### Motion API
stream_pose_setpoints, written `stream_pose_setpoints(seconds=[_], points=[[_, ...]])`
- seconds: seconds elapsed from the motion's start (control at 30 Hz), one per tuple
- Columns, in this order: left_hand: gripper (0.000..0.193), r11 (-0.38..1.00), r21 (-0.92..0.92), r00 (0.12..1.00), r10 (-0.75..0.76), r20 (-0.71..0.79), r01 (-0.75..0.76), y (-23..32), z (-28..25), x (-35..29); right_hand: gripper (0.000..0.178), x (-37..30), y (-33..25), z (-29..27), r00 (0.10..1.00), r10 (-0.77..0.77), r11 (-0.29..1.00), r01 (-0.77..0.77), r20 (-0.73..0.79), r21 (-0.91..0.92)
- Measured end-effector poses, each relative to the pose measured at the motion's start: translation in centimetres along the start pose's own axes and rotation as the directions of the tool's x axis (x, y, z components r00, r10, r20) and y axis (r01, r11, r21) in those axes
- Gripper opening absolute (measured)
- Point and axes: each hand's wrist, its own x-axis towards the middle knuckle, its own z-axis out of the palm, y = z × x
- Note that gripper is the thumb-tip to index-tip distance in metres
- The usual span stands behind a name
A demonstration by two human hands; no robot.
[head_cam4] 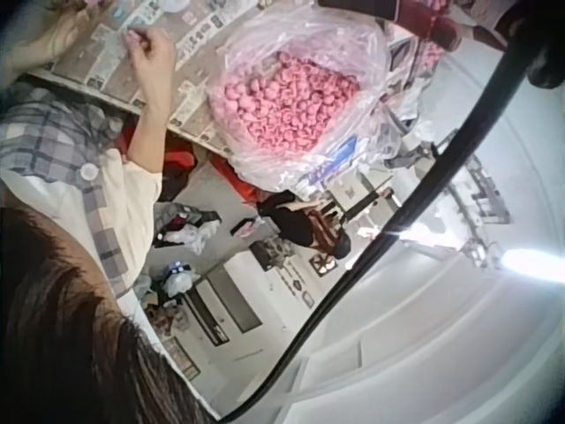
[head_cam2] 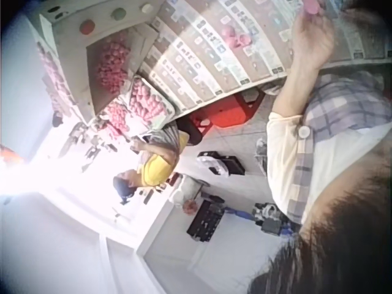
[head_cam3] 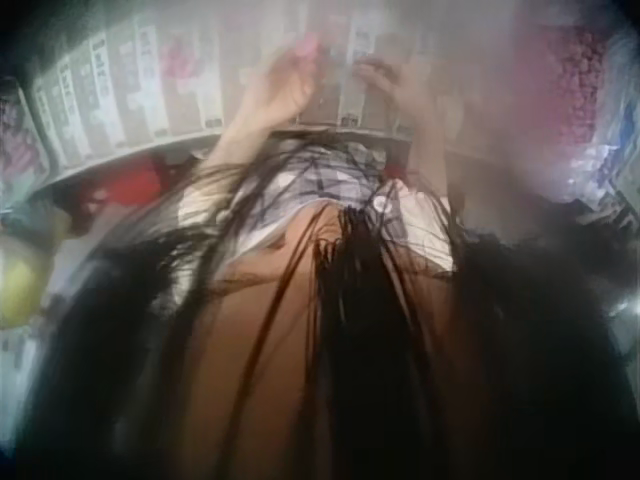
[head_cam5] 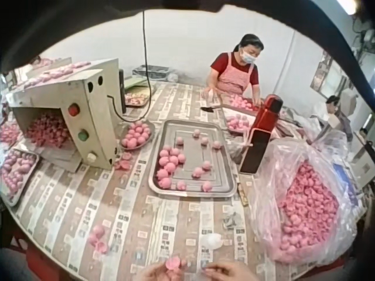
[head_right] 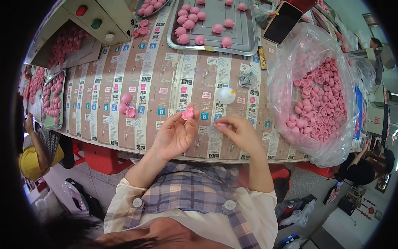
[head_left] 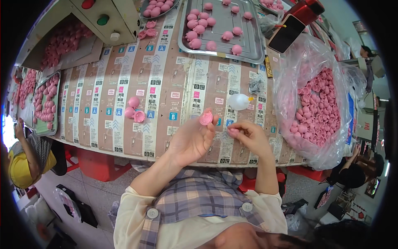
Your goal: The person applies glue to plastic toy halves with a squeeze bottle, presses the halves together by hand to assemble round figures, and places the assembled figures onto a tray.
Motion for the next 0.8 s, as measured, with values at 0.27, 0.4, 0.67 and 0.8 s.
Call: stream_pose_setpoints(seconds=[0.27, 0.4, 0.67, 0.8], points=[[0.024, 0.995, 0.078, 0.996, 0.067, -0.06, -0.062, -0.1, -0.5, -0.1, 0.028, -0.3, -1.4, 1.3, 0.898, -0.275, 0.925, 0.15, -0.344, -0.35], [0.035, 0.936, 0.309, 0.985, 0.164, 0.047, -0.171, 0.0, -0.5, -0.3, 0.026, -0.7, -0.3, 2.5, 0.846, -0.356, 0.878, 0.158, -0.397, -0.451], [0.05, 0.832, 0.519, 0.981, 0.173, 0.092, -0.196, 0.3, -0.4, -0.4, 0.026, -1.1, -1.2, 2.8, 0.822, -0.417, 0.83, 0.172, -0.387, -0.53], [0.045, 0.655, 0.726, 0.971, 0.228, 0.071, -0.207, -0.1, -0.3, -0.7, 0.03, -1.5, -2.9, 2.8, 0.827, -0.417, 0.904, 0.418, -0.377, -0.084]])
